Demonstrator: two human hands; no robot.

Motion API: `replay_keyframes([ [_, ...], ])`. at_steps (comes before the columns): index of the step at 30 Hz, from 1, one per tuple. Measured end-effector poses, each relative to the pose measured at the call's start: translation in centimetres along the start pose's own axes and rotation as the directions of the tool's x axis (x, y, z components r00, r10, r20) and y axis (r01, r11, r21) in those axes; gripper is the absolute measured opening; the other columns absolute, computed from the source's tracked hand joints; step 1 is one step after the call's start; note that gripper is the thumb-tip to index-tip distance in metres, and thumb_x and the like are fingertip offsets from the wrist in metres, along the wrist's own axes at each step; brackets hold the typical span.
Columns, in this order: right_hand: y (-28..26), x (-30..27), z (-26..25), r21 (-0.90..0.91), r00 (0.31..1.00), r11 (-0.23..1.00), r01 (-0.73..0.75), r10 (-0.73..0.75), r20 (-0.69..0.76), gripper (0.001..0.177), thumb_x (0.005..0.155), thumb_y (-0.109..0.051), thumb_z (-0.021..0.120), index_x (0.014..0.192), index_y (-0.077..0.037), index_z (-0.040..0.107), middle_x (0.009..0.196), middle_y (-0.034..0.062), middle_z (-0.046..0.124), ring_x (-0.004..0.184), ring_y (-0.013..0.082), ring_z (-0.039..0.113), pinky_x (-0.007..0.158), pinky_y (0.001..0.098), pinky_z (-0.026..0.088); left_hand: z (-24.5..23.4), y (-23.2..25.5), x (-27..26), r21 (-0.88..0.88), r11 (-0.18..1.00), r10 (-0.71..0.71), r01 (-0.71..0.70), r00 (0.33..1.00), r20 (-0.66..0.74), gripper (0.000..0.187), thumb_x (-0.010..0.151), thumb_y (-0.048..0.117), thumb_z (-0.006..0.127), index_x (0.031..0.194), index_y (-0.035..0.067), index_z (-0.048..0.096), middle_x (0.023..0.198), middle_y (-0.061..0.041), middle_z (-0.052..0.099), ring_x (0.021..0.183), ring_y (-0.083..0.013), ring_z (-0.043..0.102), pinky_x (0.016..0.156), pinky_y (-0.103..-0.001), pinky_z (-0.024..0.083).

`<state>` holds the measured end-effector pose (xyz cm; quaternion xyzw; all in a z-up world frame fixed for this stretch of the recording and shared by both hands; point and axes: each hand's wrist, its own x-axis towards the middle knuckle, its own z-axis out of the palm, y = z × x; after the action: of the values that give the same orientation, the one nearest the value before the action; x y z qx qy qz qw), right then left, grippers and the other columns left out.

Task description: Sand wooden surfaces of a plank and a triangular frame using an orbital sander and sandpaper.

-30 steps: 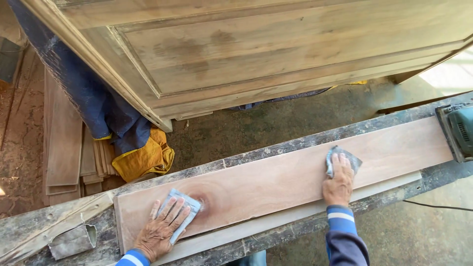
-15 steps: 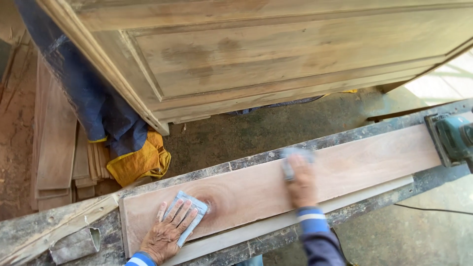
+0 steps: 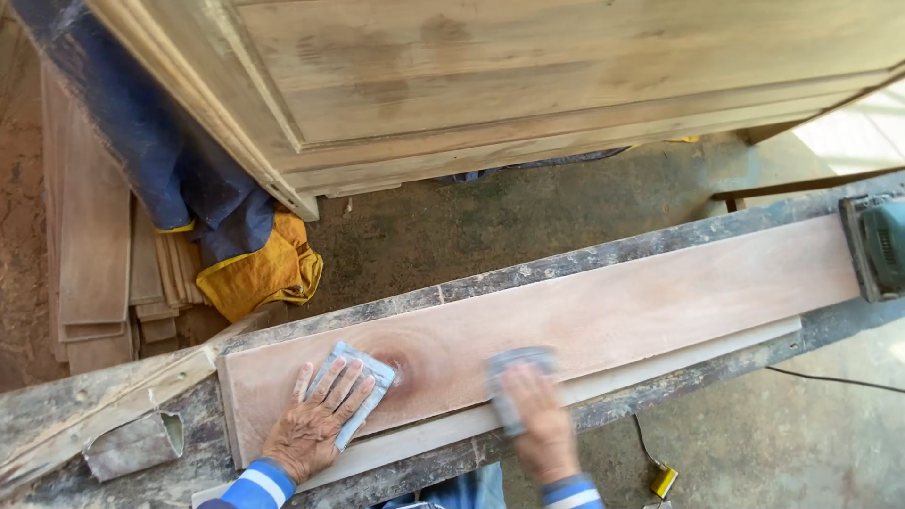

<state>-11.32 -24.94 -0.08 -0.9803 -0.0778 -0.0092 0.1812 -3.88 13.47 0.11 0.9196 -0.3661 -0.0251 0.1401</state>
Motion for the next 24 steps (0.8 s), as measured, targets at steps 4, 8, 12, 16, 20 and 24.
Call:
replay_keyframes([
  [4, 8.9, -1.6, -2.6, -0.139, 0.943, 0.957, -0.256, 0.216, -0.252, 0.058, 0.096, 0.010, 0.055, 0.150, -0.013, 0.051, 0.155, 0.0146, 0.050, 0.146, 0.0329, 0.049, 0.124, 0.0484, 0.040, 0.3, -0.1, -0.2, 0.009, 1.000, -0.012, 0.012, 1.000, 0.021, 0.062, 0.095, 0.042, 0.042, 0.153, 0.023, 0.035, 0.163, -0.008, 0.027, 0.150, -0.0296, 0.022, 0.119, -0.061, 0.013],
  [8, -1.8, 0.9, 1.8, -0.154, 0.927, 0.945, -0.289, 0.237, -0.289, 0.066, 0.085, 0.012, 0.050, 0.149, -0.007, 0.047, 0.155, 0.0173, 0.046, 0.149, 0.0350, 0.043, 0.126, 0.0480, 0.036, -0.1, 0.2, 0.1, 0.002, 1.000, -0.003, 0.003, 1.000, -0.011, 0.063, 0.094, 0.044, 0.044, 0.152, 0.023, 0.035, 0.162, -0.008, 0.026, 0.150, -0.0297, 0.022, 0.118, -0.061, 0.015],
  [12, -5.6, 1.3, 3.3, 0.094, 0.996, 0.996, 0.011, -0.003, -0.084, 0.073, 0.079, 0.016, 0.045, 0.146, -0.011, 0.053, 0.156, 0.0133, 0.051, 0.148, 0.0307, 0.042, 0.124, 0.0476, 0.028, 0.3, -0.1, -0.4, 0.000, 1.000, 0.001, -0.001, 1.000, -0.027, 0.064, 0.093, 0.045, 0.047, 0.151, 0.023, 0.036, 0.162, -0.007, 0.026, 0.150, -0.0291, 0.021, 0.118, -0.061, 0.016],
  [16, 6.0, 1.9, -4.1, 0.077, 0.961, 0.980, -0.181, 0.193, -0.196, 0.069, 0.080, 0.015, 0.051, 0.144, -0.011, 0.055, 0.150, 0.0157, 0.055, 0.143, 0.0332, 0.048, 0.120, 0.0454, 0.037, 1.1, 0.9, 1.1, 0.006, 1.000, -0.008, 0.009, 0.996, -0.092, 0.063, 0.093, 0.046, 0.047, 0.151, 0.023, 0.035, 0.162, -0.006, 0.026, 0.150, -0.0288, 0.019, 0.117, -0.064, 0.012],
  [20, 19.8, 1.3, -8.4, 0.032, 0.899, 0.936, -0.351, 0.346, -0.268, 0.062, 0.084, 0.013, 0.049, 0.141, -0.007, 0.058, 0.148, 0.0196, 0.057, 0.140, 0.0367, 0.051, 0.119, 0.0458, 0.040, 3.1, 5.4, 8.0, -0.002, 0.999, 0.031, -0.032, 0.995, -0.094, 0.064, 0.094, 0.043, 0.044, 0.153, 0.020, 0.034, 0.163, -0.009, 0.025, 0.150, -0.0309, 0.018, 0.115, -0.067, 0.008],
  [24, 25.3, 2.1, -9.3, 0.029, 0.877, 0.927, -0.373, 0.362, -0.317, 0.054, 0.089, 0.008, 0.050, 0.141, -0.006, 0.059, 0.149, 0.0220, 0.055, 0.141, 0.0401, 0.049, 0.119, 0.0468, 0.038, 8.6, 15.3, 20.6, -0.041, 0.971, 0.237, -0.237, 0.971, -0.012, 0.059, 0.100, 0.032, 0.040, 0.157, 0.018, 0.039, 0.164, -0.013, 0.034, 0.155, -0.0323, 0.024, 0.123, -0.062, 0.008],
])
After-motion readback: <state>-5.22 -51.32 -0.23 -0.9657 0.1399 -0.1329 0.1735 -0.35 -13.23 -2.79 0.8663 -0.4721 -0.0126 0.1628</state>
